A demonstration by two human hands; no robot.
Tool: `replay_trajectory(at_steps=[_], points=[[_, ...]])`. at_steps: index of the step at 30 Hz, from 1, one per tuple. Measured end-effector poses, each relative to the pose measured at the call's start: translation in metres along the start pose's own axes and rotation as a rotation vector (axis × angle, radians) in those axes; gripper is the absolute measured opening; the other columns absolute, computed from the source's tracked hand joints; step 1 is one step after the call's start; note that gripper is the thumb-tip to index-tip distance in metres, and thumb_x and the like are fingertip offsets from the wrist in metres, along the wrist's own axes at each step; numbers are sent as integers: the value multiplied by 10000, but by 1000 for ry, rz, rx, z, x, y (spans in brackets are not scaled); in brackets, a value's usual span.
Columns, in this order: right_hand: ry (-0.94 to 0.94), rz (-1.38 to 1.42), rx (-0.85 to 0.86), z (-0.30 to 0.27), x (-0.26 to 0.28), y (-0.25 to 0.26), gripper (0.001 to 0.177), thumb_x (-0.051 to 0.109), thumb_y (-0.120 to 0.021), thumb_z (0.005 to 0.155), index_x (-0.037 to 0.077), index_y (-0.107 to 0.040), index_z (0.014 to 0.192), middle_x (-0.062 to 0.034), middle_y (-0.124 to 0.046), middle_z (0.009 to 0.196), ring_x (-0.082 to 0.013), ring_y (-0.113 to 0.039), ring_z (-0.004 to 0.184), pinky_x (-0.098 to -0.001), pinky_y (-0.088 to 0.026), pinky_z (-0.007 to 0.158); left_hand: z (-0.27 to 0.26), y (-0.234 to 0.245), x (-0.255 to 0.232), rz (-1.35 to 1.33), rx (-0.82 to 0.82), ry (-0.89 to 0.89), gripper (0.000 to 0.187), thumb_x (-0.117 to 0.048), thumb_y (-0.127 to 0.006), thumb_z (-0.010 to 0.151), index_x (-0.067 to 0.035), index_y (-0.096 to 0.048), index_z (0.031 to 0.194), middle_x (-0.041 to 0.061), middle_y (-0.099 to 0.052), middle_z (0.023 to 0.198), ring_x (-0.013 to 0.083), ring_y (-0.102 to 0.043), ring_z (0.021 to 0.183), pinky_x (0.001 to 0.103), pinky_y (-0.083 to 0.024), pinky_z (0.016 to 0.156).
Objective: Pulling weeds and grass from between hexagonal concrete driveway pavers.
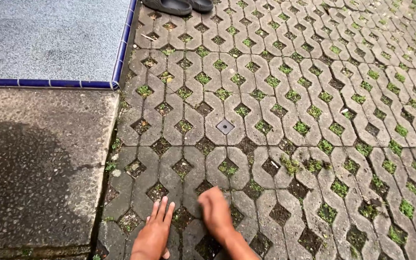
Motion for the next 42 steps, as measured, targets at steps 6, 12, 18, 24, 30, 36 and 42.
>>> replay_trajectory(at_steps=[6, 12, 18, 24, 30, 36, 42], points=[[291, -252, 415, -39, 52, -75, 194, 155, -770, 857, 63, -710, 1017, -127, -649, 945, -358, -614, 929, -465, -483, 828, 9, -6, 6, -16, -36, -24, 1427, -71, -954, 536, -138, -16, 1611, 126, 56, 1715, 352, -20, 1584, 443, -302, 1232], [384, -342, 360, -47, 44, -80, 120, 171, -734, 880, 80, -655, 887, -138, -595, 921, -358, -578, 916, -481, -462, 796, 4, 2, 2, -88, 2, -45, 1423, -88, -962, 561, -154, 6, 1603, 100, 75, 1712, 352, 12, 1589, 489, -312, 1232], [167, -558, -153, 33, -34, 47, 86, 79, -637, 814, 89, -650, 730, -179, -597, 788, -408, -553, 815, -513, -443, 717, 51, -62, 37, -64, 6, -56, 917, -101, -545, 918, -227, 11, 1636, 79, 107, 1733, 369, 9, 1591, 544, -319, 1202], [208, -789, -308, 105, -71, 209, 378, 78, -636, 790, 46, -694, 1162, -235, -619, 1219, -445, -575, 1124, -502, -471, 902, 83, -88, 59, -39, -172, -79, 843, -154, -483, 896, -277, -65, 1617, 55, 44, 1719, 368, -62, 1575, 560, -378, 1160], [-406, -1217, 348, 86, -263, 312, 263, 154, -551, 953, 73, -748, 1106, -169, -735, 1198, -367, -714, 1112, -454, -580, 971, 112, -135, 81, 19, -258, -70, 776, -329, -504, 922, -320, -143, 1609, 56, -16, 1718, 403, -134, 1526, 621, -395, 1099], [-531, -910, 19, 94, -226, 369, 338, 248, -718, 875, 120, -775, 1183, -191, -738, 1169, -388, -702, 1097, -466, -550, 1007, 121, -146, 95, 109, -297, -5, 764, -357, -486, 925, -361, -189, 1629, 37, -94, 1697, 387, -229, 1536, 603, -426, 1093], [-4, -823, -133, 115, -195, 309, 380, 241, -726, 856, 81, -730, 1201, -222, -654, 1253, -407, -589, 1171, -461, -472, 1009, 121, -145, 104, 100, -482, -107, 775, -451, -554, 872, -345, -259, 1581, 75, -169, 1702, 434, -293, 1480, 585, -406, 1110]])
Point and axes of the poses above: each hand's wrist, its own z-axis towards the middle knuckle, its own y-axis out of the back of the hand, x = y × z, the point moved 10 cm from there along z, towards the middle knuckle
